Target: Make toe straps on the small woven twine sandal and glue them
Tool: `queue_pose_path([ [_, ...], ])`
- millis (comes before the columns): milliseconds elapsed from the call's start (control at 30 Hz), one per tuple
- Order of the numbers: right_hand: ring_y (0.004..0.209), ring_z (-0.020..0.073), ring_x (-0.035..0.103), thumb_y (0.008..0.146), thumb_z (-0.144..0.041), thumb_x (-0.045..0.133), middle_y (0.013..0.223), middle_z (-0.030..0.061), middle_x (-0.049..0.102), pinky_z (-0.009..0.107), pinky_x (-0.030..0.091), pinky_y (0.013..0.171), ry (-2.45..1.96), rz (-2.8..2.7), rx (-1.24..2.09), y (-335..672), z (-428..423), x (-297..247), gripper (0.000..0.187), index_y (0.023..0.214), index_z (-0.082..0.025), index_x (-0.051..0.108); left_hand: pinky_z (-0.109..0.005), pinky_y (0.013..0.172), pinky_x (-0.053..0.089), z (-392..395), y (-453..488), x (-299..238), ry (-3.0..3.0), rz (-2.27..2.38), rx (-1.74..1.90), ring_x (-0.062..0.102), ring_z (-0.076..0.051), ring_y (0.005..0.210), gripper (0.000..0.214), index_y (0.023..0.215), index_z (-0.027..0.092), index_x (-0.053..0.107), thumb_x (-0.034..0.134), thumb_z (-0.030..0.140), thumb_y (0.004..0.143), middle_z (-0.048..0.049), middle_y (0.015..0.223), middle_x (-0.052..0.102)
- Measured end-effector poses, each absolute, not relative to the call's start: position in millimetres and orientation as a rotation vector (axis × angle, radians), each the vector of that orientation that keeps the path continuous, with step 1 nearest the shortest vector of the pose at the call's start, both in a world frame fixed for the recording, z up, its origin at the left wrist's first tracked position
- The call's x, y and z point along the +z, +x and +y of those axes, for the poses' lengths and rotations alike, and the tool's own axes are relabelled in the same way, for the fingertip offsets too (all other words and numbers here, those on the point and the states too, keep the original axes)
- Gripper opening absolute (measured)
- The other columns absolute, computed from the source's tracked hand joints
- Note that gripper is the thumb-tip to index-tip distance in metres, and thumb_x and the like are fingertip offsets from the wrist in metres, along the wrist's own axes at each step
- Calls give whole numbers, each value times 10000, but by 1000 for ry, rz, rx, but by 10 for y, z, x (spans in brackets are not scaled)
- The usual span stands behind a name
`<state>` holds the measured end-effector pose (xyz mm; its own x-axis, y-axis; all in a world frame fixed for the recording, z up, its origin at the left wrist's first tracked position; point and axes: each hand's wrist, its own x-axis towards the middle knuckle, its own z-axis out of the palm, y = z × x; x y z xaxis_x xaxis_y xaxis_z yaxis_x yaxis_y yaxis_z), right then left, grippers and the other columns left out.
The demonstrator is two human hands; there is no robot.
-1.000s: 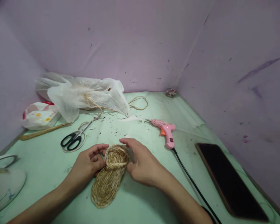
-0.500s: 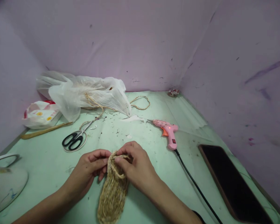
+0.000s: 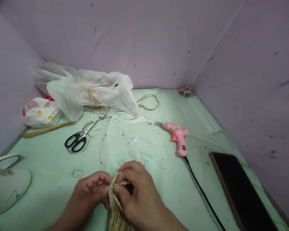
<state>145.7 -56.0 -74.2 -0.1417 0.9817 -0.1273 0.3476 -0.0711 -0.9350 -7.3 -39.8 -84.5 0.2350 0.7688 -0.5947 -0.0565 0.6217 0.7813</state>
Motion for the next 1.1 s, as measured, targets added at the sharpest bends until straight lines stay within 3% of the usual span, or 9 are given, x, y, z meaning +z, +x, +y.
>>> queue_pose_path([
  [333,915,209,545,704,-80,537,971,69,544,352,464,780,-1423,-1646,1234,1549,-771,-709,134,718,-204,588,-238,462,460,-547,-63,-849,697,1148,474,559,-120,434,228,581,149,557,714,312,560,0,487,610],
  [700,1005,195,523,755,-101,529,1053,66,531,339,442,854,-1405,-1662,1343,1605,-790,-703,147,767,-209,628,-219,488,375,-477,-138,-749,935,1135,408,472,-96,481,78,511,135,657,635,178,572,5,503,558],
  [900,1018,199,528,751,-111,553,1066,60,541,345,444,856,-1433,-1640,1377,1623,-761,-717,127,749,-212,629,-230,493,376,-459,-144,-739,966,1183,296,474,-110,485,101,570,132,651,567,185,584,3,498,553],
  [1100,1033,209,550,795,-192,538,1138,72,545,372,468,864,-1447,-1451,1392,1798,-756,-726,171,938,-237,621,-190,427,315,-458,-142,-712,1111,1256,175,408,-79,418,149,672,148,597,568,295,668,57,431,479],
])
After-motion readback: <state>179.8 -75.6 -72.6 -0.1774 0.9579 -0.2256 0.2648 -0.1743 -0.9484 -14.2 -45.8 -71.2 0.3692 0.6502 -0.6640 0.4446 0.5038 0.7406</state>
